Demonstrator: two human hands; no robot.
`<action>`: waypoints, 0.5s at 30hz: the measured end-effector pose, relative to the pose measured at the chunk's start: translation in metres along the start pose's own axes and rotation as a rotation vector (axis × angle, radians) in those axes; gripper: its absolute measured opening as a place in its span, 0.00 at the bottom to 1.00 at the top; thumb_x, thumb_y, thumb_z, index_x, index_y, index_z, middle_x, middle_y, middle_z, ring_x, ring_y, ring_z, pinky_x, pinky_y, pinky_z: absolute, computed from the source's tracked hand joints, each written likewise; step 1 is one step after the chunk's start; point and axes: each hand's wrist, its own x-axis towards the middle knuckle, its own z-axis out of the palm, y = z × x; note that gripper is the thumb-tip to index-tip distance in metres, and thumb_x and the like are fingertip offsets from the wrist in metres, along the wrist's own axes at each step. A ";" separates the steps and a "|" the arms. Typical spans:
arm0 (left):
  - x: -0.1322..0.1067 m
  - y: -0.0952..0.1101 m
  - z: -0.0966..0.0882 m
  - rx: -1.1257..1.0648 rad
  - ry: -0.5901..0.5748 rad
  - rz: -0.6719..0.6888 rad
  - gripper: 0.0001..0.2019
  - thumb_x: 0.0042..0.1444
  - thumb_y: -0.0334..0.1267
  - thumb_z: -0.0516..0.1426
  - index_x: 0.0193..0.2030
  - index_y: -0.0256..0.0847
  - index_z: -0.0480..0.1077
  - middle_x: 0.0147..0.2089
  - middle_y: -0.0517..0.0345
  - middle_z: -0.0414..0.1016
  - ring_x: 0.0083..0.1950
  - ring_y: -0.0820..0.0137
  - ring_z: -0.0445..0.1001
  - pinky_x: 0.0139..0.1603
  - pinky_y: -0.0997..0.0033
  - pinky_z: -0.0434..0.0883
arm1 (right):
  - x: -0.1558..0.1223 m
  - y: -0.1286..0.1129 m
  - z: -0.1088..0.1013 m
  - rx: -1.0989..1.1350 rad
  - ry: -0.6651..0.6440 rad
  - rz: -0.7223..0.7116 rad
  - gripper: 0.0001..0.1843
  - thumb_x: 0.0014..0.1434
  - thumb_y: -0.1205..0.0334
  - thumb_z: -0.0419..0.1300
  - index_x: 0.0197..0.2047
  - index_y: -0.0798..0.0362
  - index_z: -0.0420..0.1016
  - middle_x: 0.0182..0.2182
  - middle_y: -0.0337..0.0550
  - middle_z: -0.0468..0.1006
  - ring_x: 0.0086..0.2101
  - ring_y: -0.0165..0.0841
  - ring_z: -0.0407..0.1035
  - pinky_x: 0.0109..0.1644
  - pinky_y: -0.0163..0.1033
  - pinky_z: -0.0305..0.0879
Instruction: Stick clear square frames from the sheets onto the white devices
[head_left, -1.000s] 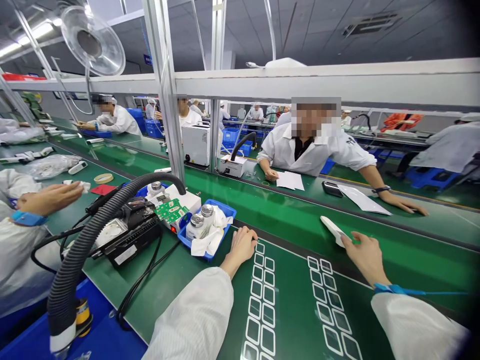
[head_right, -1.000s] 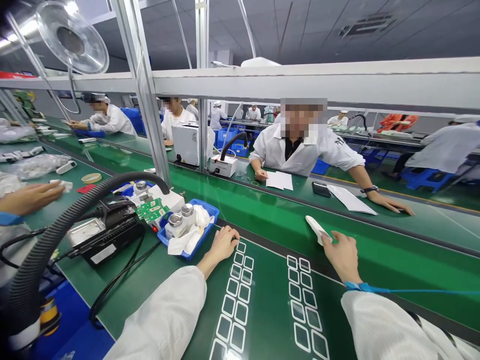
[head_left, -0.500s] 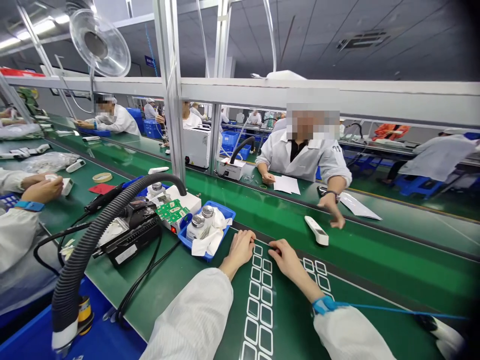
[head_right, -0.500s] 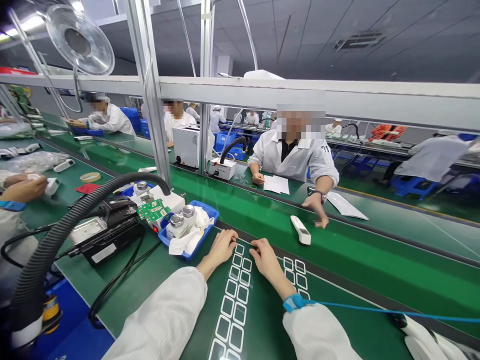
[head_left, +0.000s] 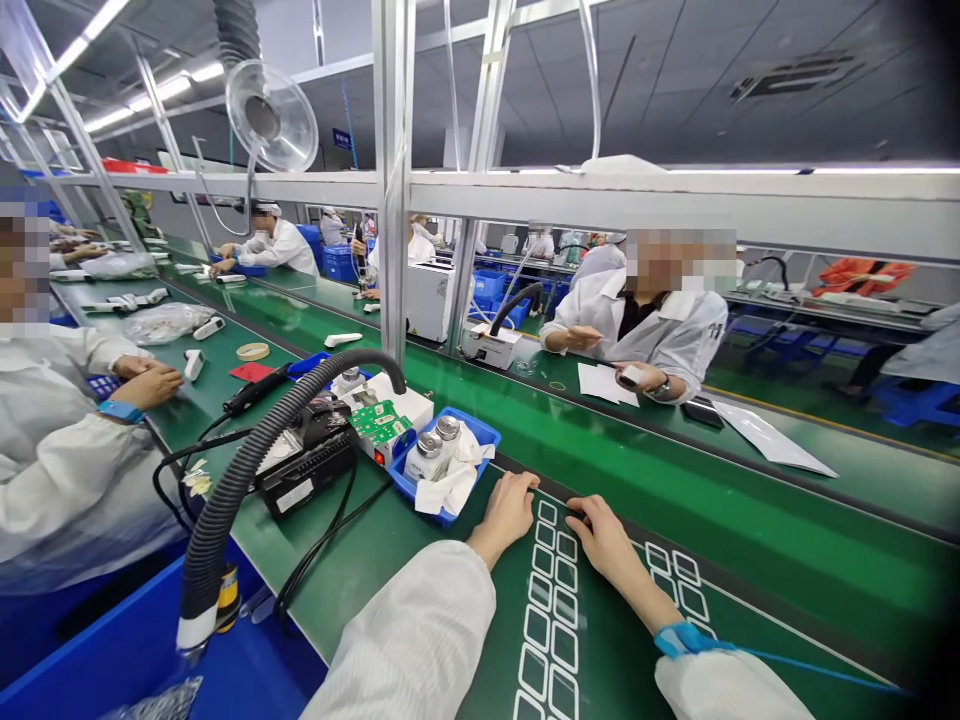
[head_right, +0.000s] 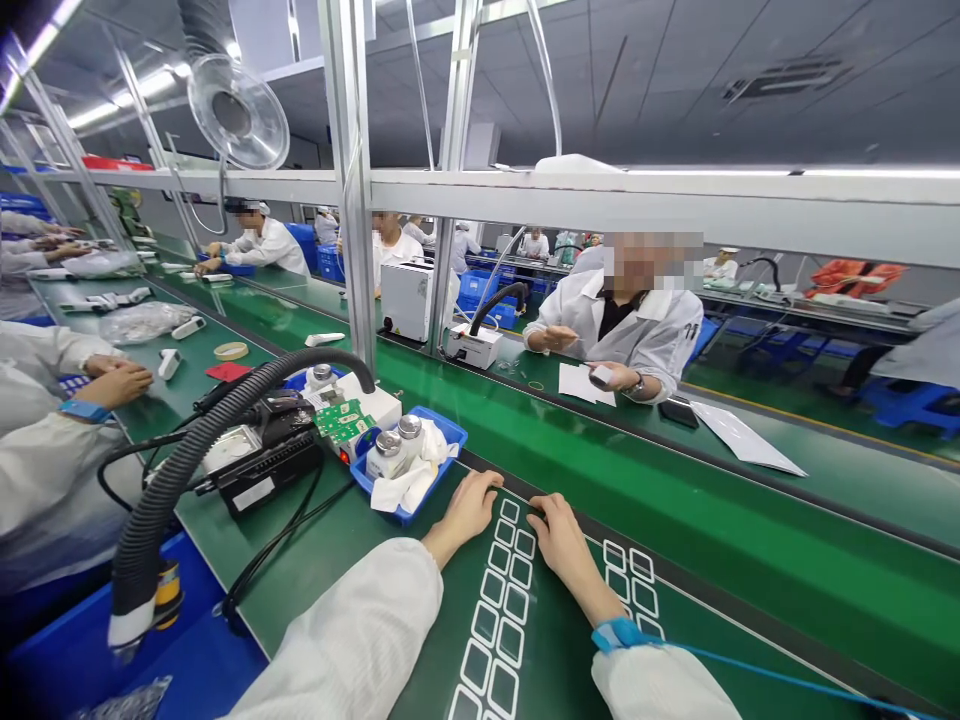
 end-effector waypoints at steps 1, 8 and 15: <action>0.000 0.000 0.000 -0.003 0.002 -0.002 0.15 0.57 0.22 0.50 0.47 0.39 0.69 0.48 0.53 0.75 0.52 0.65 0.69 0.56 0.64 0.67 | 0.002 0.000 0.000 -0.001 -0.010 0.017 0.12 0.56 0.57 0.51 0.38 0.53 0.71 0.37 0.51 0.70 0.39 0.42 0.68 0.46 0.48 0.66; 0.000 0.000 0.000 -0.027 0.003 -0.018 0.16 0.57 0.22 0.50 0.48 0.39 0.69 0.47 0.53 0.75 0.52 0.64 0.69 0.56 0.63 0.66 | 0.006 -0.002 0.000 0.030 -0.045 0.040 0.10 0.53 0.61 0.51 0.32 0.53 0.72 0.35 0.49 0.72 0.36 0.40 0.70 0.46 0.47 0.67; -0.002 0.003 -0.001 -0.061 -0.002 -0.037 0.16 0.56 0.22 0.50 0.48 0.39 0.70 0.46 0.52 0.76 0.52 0.62 0.69 0.56 0.60 0.66 | 0.008 0.001 0.000 0.059 -0.020 0.032 0.12 0.51 0.58 0.53 0.35 0.53 0.74 0.33 0.47 0.71 0.29 0.36 0.67 0.39 0.46 0.68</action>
